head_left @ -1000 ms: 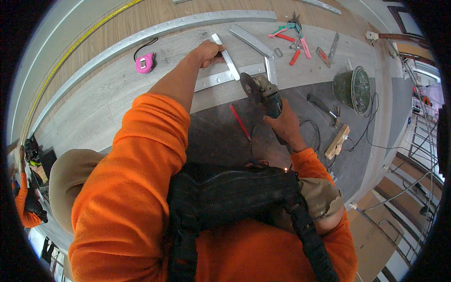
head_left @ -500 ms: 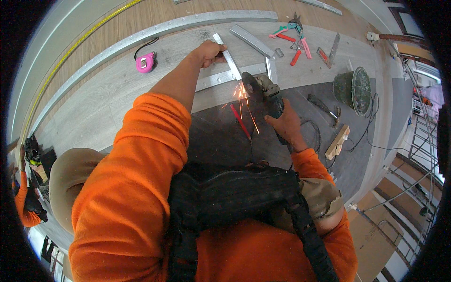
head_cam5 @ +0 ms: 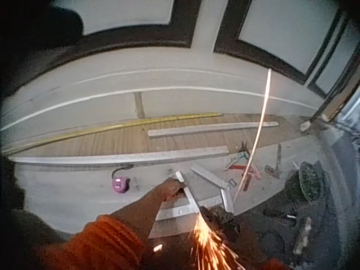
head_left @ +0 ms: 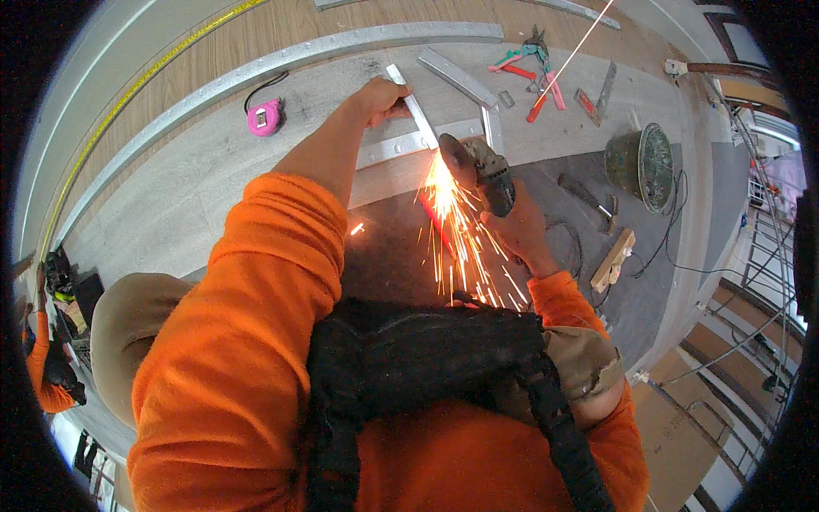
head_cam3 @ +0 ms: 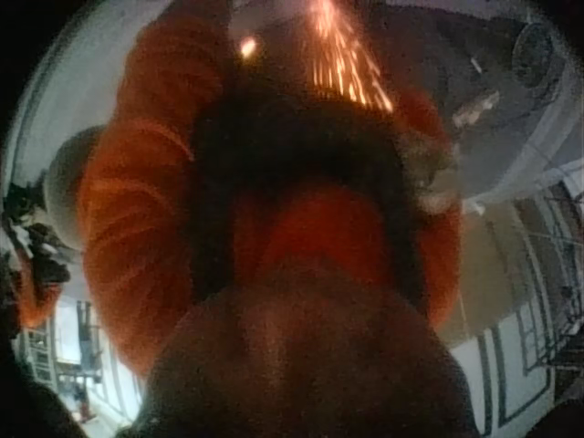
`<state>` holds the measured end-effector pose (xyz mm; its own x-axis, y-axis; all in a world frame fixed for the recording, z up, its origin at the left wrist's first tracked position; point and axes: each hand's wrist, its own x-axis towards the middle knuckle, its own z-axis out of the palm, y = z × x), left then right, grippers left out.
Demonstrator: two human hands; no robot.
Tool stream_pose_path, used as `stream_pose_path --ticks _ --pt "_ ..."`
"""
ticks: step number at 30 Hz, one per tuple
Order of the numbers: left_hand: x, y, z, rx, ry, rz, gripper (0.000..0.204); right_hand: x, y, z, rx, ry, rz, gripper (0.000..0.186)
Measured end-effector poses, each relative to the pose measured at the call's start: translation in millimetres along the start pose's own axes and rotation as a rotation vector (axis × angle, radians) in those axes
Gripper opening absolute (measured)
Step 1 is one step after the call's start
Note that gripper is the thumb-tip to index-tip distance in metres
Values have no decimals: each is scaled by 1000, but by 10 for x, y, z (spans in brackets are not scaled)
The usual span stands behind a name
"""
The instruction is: The person measures a metal stud with a tape measure, marks it with a pencil, cuts it with an angle grinder, and then bends the cut edge with pliers.
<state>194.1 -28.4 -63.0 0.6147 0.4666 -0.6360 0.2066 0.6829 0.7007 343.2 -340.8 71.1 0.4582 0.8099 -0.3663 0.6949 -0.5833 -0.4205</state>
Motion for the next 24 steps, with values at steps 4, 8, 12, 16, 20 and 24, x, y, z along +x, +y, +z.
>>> stream_pose_path --ticks 4,8,12,16,20,24 --pt "-32 10 -20 -41 -11 8 25 -17 -89 -27 14 8 41 67" --pt "-50 28 28 -85 -28 22 25 12 96 44 18 55 -50 70" --pt "-80 35 -3 -51 -18 -2 28 20 27 48 19 40 -3 70" --pt "-80 26 9 -28 -34 16 30 38 26 32 -20 46 1 69" --pt "-69 19 1 -55 -50 19 31 75 8 9 -26 19 32 68" --pt "-86 22 0 -94 -54 -3 32 92 -53 12 -55 39 40 69"
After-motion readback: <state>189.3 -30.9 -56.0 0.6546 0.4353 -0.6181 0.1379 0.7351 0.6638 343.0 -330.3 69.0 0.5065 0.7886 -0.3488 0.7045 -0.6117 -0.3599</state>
